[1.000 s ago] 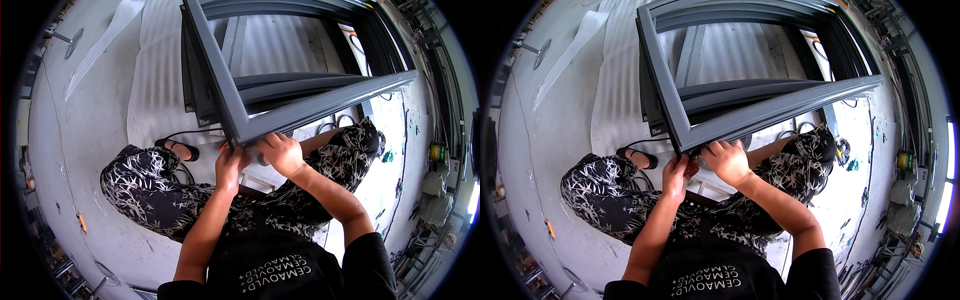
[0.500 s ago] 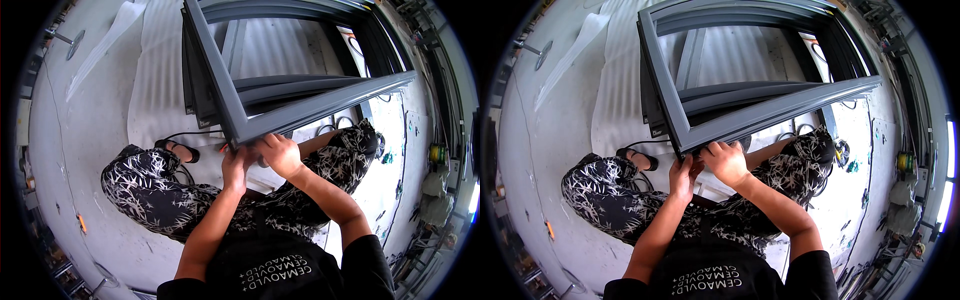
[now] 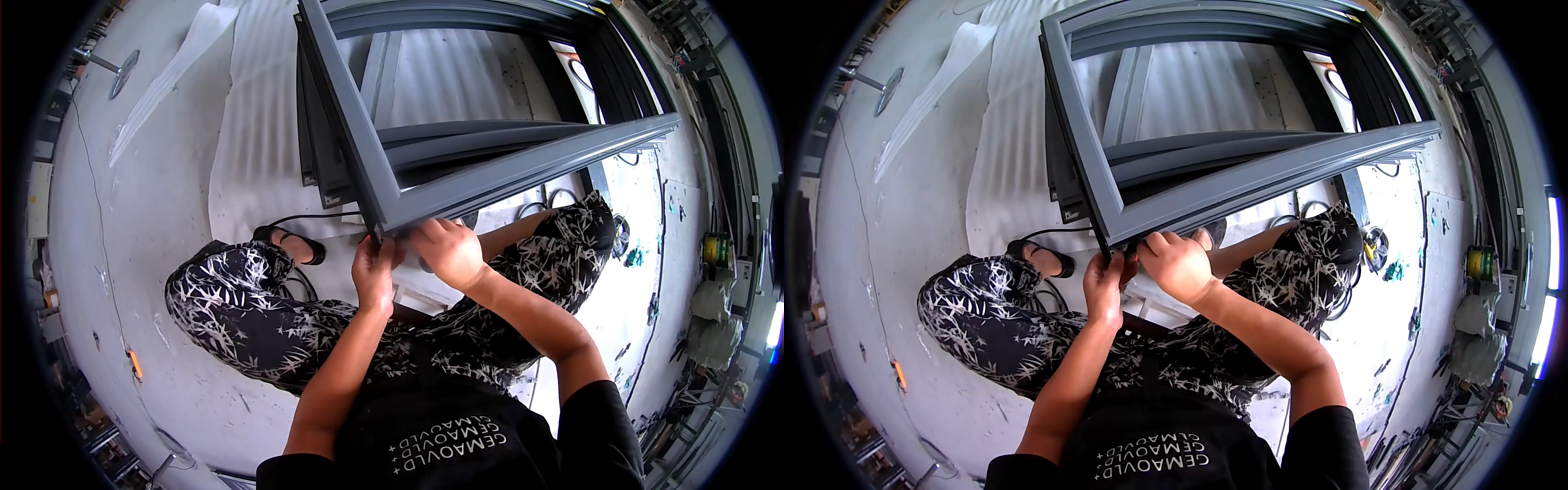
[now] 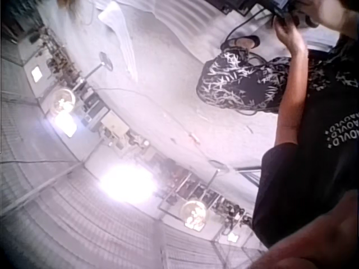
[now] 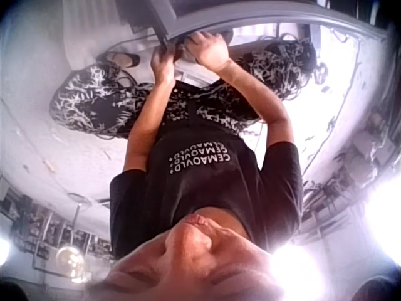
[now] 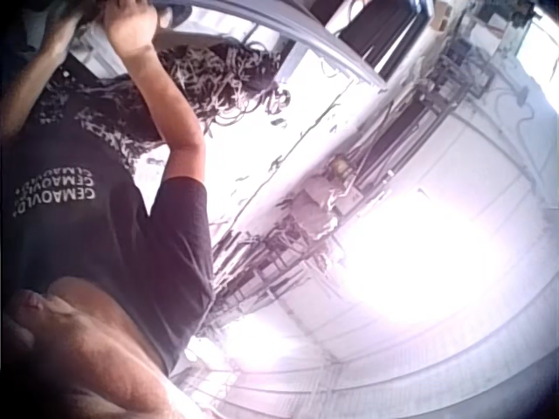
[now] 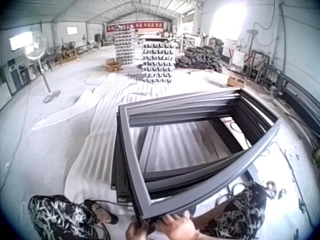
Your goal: The person cuts a rubber sealing strip using pliers and installs it into the frame groove by hand. They then trim the excess rubber strip with the pliers and press the seal securely along the frame.
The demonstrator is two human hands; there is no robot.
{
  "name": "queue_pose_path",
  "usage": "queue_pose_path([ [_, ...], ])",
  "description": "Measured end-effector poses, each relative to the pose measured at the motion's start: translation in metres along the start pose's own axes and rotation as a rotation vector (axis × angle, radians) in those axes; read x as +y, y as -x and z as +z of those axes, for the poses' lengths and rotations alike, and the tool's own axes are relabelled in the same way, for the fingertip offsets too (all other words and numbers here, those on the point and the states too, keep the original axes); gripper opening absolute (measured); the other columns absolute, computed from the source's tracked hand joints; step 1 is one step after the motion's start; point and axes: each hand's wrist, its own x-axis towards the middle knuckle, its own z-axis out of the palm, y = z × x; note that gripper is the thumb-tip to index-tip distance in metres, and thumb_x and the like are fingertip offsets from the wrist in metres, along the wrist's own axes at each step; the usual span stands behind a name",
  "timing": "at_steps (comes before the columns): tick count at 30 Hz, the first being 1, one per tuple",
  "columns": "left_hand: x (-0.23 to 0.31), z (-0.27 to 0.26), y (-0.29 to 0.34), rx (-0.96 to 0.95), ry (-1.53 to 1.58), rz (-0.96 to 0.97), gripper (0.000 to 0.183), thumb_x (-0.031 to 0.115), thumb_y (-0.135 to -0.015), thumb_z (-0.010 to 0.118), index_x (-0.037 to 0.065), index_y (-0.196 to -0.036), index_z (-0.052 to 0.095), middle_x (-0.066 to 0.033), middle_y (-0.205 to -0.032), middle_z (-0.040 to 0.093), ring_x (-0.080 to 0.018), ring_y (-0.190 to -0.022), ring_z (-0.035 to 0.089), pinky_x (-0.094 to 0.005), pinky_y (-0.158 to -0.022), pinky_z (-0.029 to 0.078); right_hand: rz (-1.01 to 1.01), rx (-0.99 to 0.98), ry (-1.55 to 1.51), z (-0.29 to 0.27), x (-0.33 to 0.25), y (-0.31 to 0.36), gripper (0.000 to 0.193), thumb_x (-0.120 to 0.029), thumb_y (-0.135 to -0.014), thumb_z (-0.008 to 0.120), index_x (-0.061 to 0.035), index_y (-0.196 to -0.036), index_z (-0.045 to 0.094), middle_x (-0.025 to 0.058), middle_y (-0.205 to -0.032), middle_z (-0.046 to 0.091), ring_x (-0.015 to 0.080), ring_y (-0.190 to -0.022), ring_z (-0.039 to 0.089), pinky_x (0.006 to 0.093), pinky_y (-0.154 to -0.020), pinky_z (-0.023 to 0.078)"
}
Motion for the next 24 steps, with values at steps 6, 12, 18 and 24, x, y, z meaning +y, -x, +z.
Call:
queue_pose_path([
  [6,0.000,0.010,0.000,-0.178,0.327,-0.242,0.025,0.018,-0.094,0.065,0.007,-0.115,0.058,-0.0031,-0.112,0.063,-0.0162,-0.104,0.059,-0.0340,-0.092,0.049,0.035,0.053,-0.011,-0.001,-0.004,-0.001,0.008,-0.019,-0.067,0.065,-0.0148,-0.073,0.061,-0.0008,-0.075,0.050,0.0141,-0.069,0.060,0.0361,-0.053,0.043],
  [12,0.004,0.014,-0.007,-0.095,0.328,-0.269,0.025,0.014,-0.094,0.062,0.005,-0.117,0.057,-0.0095,-0.107,0.067,-0.0212,-0.098,0.065,-0.0357,-0.086,0.053,0.168,-0.185,-0.098,-0.016,0.005,0.013,0.038,-0.015,-0.073,0.066,-0.0151,-0.110,0.061,0.0040,-0.091,0.057,0.0221,-0.077,0.063,0.0425,-0.063,0.048],
  [18,0.028,-0.031,-0.034,0.132,0.352,-0.192,0.023,0.015,-0.090,0.068,0.005,-0.107,0.057,-0.0106,-0.094,0.068,-0.0235,-0.087,0.068,-0.0321,-0.076,0.054,0.402,-0.267,-0.138,-0.088,0.067,0.018,0.041,-0.010,-0.074,0.072,-0.0109,-0.115,0.064,0.0106,-0.101,0.063,0.0328,-0.085,0.065,0.0395,-0.073,0.055],
  [24,0.047,-0.071,-0.064,0.243,0.374,-0.055,0.019,0.017,-0.089,0.070,0.008,-0.099,0.058,-0.0062,-0.087,0.068,-0.0203,-0.080,0.067,-0.0285,-0.073,0.054,0.418,-0.074,-0.074,-0.143,0.117,-0.020,0.035,0.003,-0.070,0.074,-0.0047,-0.104,0.068,0.0110,-0.093,0.065,0.0278,-0.084,0.067,0.0333,-0.074,0.055],
])
